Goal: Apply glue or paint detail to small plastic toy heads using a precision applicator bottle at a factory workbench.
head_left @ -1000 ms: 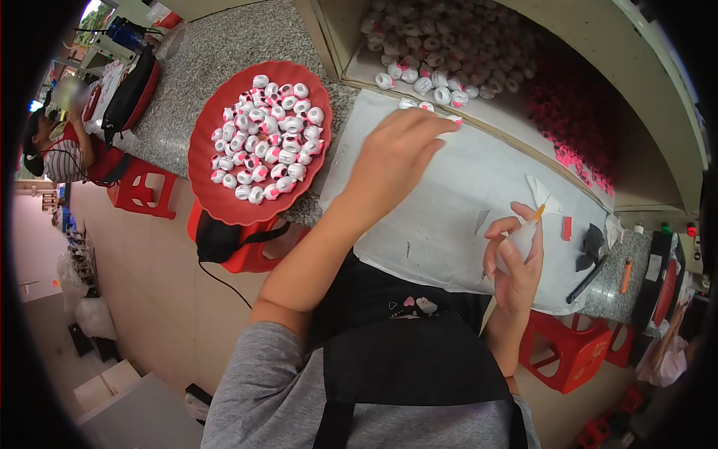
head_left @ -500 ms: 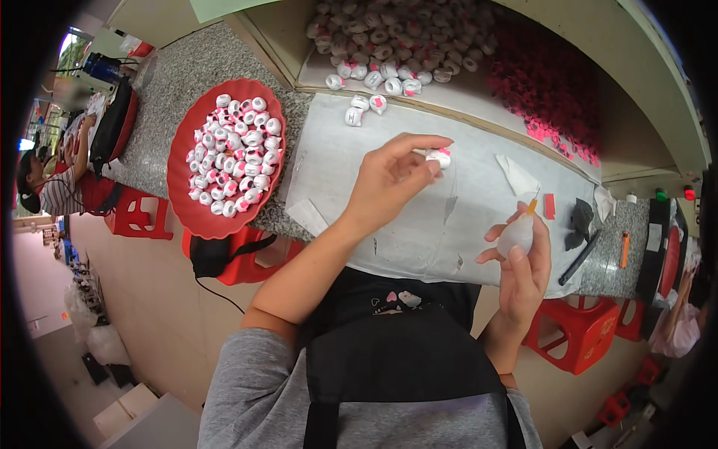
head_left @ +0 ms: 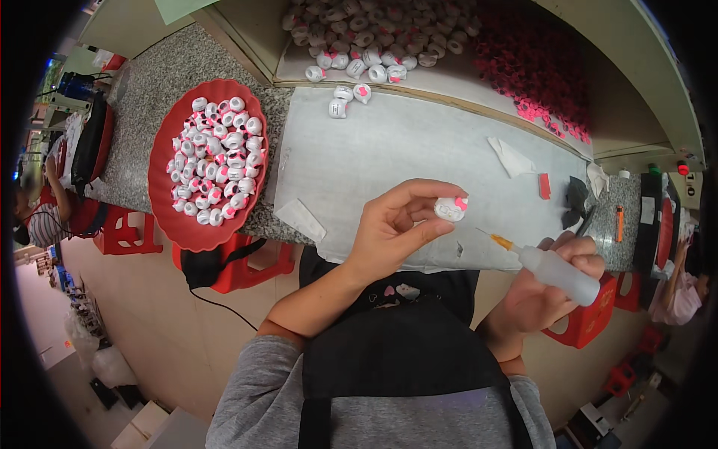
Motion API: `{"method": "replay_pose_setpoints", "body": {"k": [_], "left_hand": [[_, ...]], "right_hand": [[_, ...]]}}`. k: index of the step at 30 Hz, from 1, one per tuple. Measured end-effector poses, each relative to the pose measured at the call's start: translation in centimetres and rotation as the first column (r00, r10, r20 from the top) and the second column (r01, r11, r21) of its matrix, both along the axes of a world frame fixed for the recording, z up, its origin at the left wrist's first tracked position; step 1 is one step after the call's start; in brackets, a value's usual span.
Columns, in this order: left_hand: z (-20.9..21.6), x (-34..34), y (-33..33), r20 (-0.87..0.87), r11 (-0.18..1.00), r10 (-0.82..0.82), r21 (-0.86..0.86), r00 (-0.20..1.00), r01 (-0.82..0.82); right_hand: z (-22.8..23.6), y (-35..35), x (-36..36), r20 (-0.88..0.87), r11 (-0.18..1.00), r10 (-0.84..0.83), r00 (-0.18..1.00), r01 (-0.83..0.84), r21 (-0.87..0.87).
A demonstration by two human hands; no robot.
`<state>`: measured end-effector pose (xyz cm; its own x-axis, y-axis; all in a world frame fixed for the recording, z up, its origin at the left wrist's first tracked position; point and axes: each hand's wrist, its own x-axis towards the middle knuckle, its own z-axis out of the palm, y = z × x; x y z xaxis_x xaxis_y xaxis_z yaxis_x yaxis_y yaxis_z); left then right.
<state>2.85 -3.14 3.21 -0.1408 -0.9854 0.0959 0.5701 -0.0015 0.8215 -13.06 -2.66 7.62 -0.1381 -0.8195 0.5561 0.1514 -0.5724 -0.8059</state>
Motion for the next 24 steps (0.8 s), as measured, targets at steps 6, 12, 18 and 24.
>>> {"method": "replay_pose_setpoints", "body": {"k": [6, 12, 18, 24], "left_hand": [[0.3, 0.1, 0.2, -0.018, 1.0, -0.013, -0.016, 1.0, 0.013], [0.2, 0.1, 0.3, -0.08, 0.999, -0.044, -0.011, 0.996, 0.043], [0.1, 0.1, 0.4, -0.061, 0.999, -0.047, -0.003, 0.997, 0.047], [0.0, -0.1, 0.4, -0.067, 0.999, -0.034, -0.006, 0.997, 0.034]], "right_hand": [[-0.2, 0.7, 1.1, -0.253, 0.969, -0.185, 0.95, 0.134, -0.206], [0.0, 1.0, 1.2, -0.284, 0.971, -0.148, 0.947, 0.084, -0.225], [0.5, 1.2, 0.5, -0.372, 0.989, 0.04, 0.927, -0.09, -0.117], [0.0, 1.2, 1.2, -0.345, 0.978, -0.121, 0.931, 0.052, -0.203]]}}
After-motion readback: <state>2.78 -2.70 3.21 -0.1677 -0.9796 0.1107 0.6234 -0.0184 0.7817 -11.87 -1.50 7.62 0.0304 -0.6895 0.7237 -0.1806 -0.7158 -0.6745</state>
